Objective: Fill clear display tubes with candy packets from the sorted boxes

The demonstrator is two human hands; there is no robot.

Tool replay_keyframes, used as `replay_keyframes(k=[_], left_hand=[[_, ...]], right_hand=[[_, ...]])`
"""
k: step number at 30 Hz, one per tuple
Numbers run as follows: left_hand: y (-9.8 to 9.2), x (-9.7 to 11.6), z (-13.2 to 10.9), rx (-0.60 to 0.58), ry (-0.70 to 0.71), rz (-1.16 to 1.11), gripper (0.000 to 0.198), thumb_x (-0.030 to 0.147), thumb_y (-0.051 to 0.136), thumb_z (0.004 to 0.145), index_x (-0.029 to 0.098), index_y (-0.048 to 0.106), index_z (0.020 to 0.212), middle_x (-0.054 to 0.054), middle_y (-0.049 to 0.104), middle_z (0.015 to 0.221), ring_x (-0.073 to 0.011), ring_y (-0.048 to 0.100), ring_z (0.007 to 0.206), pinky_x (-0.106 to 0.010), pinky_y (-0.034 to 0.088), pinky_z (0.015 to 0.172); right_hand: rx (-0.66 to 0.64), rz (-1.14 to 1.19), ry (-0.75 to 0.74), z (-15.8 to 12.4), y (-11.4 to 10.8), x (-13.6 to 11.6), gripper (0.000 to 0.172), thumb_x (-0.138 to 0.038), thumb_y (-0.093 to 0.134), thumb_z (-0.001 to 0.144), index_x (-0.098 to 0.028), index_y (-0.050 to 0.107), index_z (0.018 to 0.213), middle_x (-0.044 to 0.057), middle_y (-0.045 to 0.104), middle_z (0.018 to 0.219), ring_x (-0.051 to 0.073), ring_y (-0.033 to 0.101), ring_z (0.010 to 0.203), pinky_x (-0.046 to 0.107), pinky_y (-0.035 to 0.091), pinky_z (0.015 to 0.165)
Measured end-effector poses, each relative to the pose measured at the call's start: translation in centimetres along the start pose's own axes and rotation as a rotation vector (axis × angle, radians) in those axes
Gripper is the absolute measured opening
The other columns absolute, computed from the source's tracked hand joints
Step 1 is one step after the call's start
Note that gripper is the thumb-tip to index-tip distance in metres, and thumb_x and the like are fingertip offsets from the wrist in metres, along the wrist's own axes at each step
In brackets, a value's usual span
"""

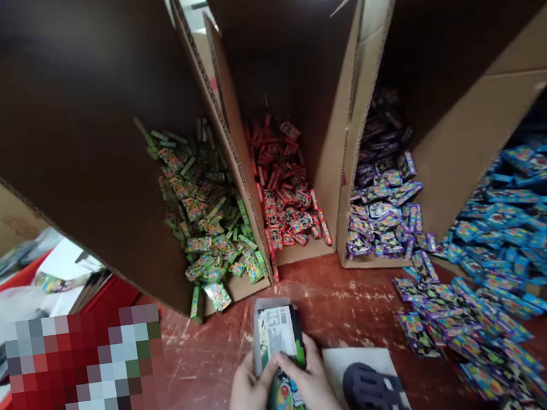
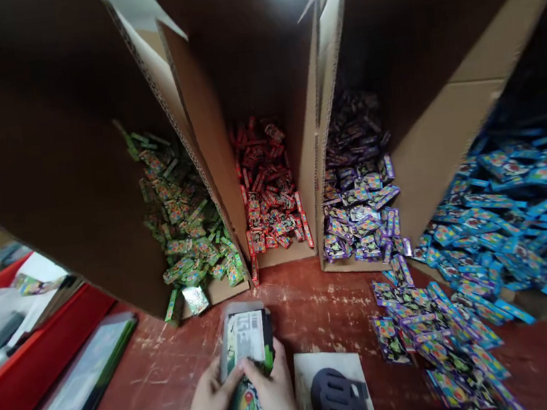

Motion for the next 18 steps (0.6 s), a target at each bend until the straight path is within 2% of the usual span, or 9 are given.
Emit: replay_keyframes(k=[3, 5, 7, 9, 11, 12, 14, 16, 18], left_hand=[[-0.9, 2.0, -1.5, 0.135, 0.075, -0.192, 0.046, 0.046, 0.067, 0.069, 0.015, 0.058, 0.102, -0.01, 0.071, 0.1, -0.0276, 0.066, 0.092, -0.034, 0.054, 0.079], [-1.5, 2.6, -2.1, 0.223, 0.138, -0.165, 0.044, 0.042, 0.071, 0.065, 0.016, 0.062, 0.098, -0.009, 0.073, 0.096, -0.0277, 0.067, 0.089, -0.035, 0.054, 0.08], [-1.6, 2.2, -2.2, 0.288, 0.183, -0.081, 0.038, 0.044, 0.074, 0.058, 0.015, 0.068, 0.083, -0.01, 0.075, 0.083, -0.0289, 0.069, 0.079, -0.036, 0.056, 0.077], [-1.3, 1.1, -1.7, 0.323, 0.185, -0.03, 0.037, 0.047, 0.075, 0.053, 0.014, 0.069, 0.068, -0.011, 0.074, 0.072, -0.03, 0.069, 0.07, -0.038, 0.057, 0.072], [-1.3, 0.0, -1.1, 0.367, 0.157, -0.005, 0.041, 0.051, 0.076, 0.048, 0.014, 0.068, 0.065, -0.011, 0.073, 0.065, -0.0306, 0.069, 0.064, -0.039, 0.058, 0.066], [-1.3, -0.2, -0.8, 0.385, 0.134, 0.015, 0.044, 0.051, 0.076, 0.047, 0.013, 0.067, 0.067, -0.01, 0.073, 0.065, -0.0307, 0.068, 0.064, -0.039, 0.058, 0.063], [-1.3, -0.2, -0.3, 0.36, 0.069, 0.051, 0.051, 0.052, 0.077, 0.045, 0.013, 0.065, 0.074, -0.009, 0.074, 0.068, -0.0307, 0.068, 0.066, -0.037, 0.057, 0.062], [-0.2, -0.2, 0.1, 0.188, -0.036, 0.013, 0.054, 0.053, 0.075, 0.048, 0.012, 0.065, 0.082, -0.009, 0.074, 0.074, -0.0304, 0.069, 0.072, -0.035, 0.057, 0.063], [1.2, -0.6, -0.1, -0.001, -0.138, -0.041, 0.052, 0.052, 0.072, 0.055, 0.013, 0.066, 0.087, -0.008, 0.075, 0.077, -0.0299, 0.069, 0.075, -0.035, 0.057, 0.065]], right_hand=[[-0.115, -0.12, -0.143, -0.8, 1.0, -4.1, 0.054, -0.043, 0.069, 0.069, -0.018, 0.055, 0.116, 0.01, 0.067, 0.106, 0.026, 0.062, 0.099, 0.035, 0.05, 0.085], [-0.121, -0.203, -0.241, -1.7, 0.9, -5.1, 0.055, -0.046, 0.064, 0.074, -0.018, 0.053, 0.12, 0.011, 0.064, 0.114, 0.028, 0.058, 0.107, 0.037, 0.047, 0.091], [-0.039, -0.307, -0.29, -2.4, 0.2, -4.1, 0.057, -0.05, 0.059, 0.077, -0.019, 0.049, 0.123, 0.013, 0.058, 0.122, 0.03, 0.052, 0.115, 0.04, 0.042, 0.097], [0.072, -0.437, -0.264, -2.7, -0.7, -1.8, 0.059, -0.053, 0.055, 0.079, -0.017, 0.048, 0.124, 0.015, 0.053, 0.128, 0.032, 0.048, 0.12, 0.043, 0.038, 0.101], [0.132, -0.554, -0.198, -2.4, -1.2, 0.3, 0.057, -0.054, 0.051, 0.081, -0.015, 0.049, 0.123, 0.017, 0.053, 0.128, 0.033, 0.047, 0.12, 0.045, 0.038, 0.101], [0.114, -0.593, -0.167, -2.0, -1.1, 0.8, 0.055, -0.053, 0.049, 0.082, -0.014, 0.05, 0.122, 0.018, 0.055, 0.125, 0.033, 0.049, 0.118, 0.045, 0.04, 0.099], [0.003, -0.637, -0.143, -1.1, -0.5, 0.5, 0.048, -0.047, 0.046, 0.085, -0.015, 0.049, 0.121, 0.016, 0.061, 0.118, 0.031, 0.055, 0.111, 0.043, 0.046, 0.093], [-0.092, -0.697, -0.194, -0.4, -0.1, -1.8, 0.048, -0.038, 0.048, 0.085, -0.015, 0.044, 0.127, 0.015, 0.058, 0.12, 0.029, 0.054, 0.113, 0.041, 0.046, 0.092], [-0.112, -0.813, -0.319, 0.2, -0.1, -5.0, 0.059, -0.028, 0.052, 0.082, -0.012, 0.031, 0.136, 0.016, 0.044, 0.135, 0.03, 0.04, 0.125, 0.044, 0.038, 0.101]])
Point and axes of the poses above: each hand's wrist, its own z-axis towards the middle knuckle, its own y-axis out of the palm, x = y × z, the point moved 8 cm from there along z, towards the middle knuckle
